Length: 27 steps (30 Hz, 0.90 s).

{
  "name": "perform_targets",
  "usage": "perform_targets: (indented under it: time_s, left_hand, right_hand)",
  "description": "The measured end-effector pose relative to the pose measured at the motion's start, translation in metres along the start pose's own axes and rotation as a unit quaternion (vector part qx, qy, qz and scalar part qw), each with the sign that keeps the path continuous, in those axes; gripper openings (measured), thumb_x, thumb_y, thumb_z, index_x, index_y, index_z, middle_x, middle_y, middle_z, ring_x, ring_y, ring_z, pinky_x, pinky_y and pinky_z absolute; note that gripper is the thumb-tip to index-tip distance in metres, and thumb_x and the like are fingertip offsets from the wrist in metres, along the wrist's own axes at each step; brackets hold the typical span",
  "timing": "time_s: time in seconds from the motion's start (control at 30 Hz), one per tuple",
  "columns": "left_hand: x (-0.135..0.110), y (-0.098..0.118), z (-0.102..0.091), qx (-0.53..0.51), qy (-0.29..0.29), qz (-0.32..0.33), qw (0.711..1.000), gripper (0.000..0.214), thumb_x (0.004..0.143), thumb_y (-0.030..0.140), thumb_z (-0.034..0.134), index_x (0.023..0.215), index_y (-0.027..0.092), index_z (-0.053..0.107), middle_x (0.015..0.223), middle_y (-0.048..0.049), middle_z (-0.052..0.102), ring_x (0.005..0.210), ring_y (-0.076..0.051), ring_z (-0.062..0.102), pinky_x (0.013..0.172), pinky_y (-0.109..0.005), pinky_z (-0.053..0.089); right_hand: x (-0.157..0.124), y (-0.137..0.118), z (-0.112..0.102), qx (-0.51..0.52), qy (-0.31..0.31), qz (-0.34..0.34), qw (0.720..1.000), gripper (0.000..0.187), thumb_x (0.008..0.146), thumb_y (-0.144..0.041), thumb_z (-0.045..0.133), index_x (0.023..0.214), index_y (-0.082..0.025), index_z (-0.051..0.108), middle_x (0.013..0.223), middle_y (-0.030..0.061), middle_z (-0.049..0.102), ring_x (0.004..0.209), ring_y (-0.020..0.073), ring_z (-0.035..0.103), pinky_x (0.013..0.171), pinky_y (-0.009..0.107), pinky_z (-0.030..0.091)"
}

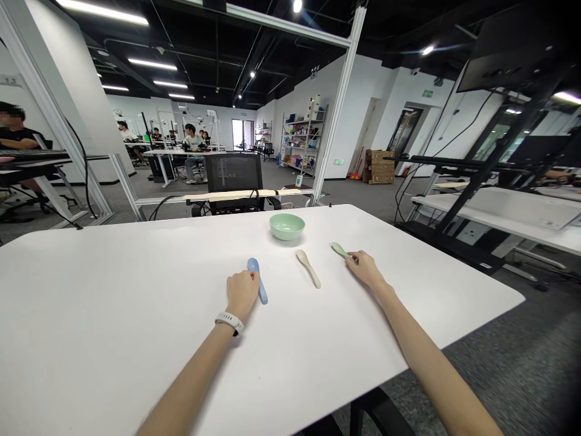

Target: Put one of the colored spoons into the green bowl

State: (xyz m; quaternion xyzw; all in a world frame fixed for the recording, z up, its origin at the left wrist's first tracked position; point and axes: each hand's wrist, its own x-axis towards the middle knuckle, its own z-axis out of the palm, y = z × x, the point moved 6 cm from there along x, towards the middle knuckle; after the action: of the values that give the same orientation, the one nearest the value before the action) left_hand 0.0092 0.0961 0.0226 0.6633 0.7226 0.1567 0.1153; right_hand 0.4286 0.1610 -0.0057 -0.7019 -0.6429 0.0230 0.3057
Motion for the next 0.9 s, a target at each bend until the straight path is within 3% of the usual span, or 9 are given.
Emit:
perform_targets:
  time_s: [0.73,0.9]
  left_hand:
    - [-0.002,0.002,-0.002,-0.006,-0.002,0.000,1.000,0.053,0.100,0.035,0.028,0.081,0.020,0.075,0.090,-0.0143,0.084,0.092,-0.027,0.076,0.086,-0.039,0.045]
    - [-0.001,-0.006,-0.020,-0.004,0.022,0.005,1.000,0.058,0.102,0.044,0.025,0.079,0.021,0.073,0.087,-0.0149,0.083,0.083,-0.026,0.075,0.077,-0.038,0.045]
  right_hand:
    - [-0.003,-0.005,-0.002,-0.015,-0.010,0.003,1.000,0.040,0.095,-0.035,0.055,0.113,-0.010,0.081,0.105,0.0158,0.075,0.084,0.0251,0.068,0.088,0.035,0.052]
    - [-0.003,-0.005,-0.007,-0.049,0.036,-0.004,0.998,0.044,0.097,-0.042,0.055,0.120,-0.012,0.078,0.108,0.0176,0.072,0.095,0.0296,0.067,0.094,0.042,0.051]
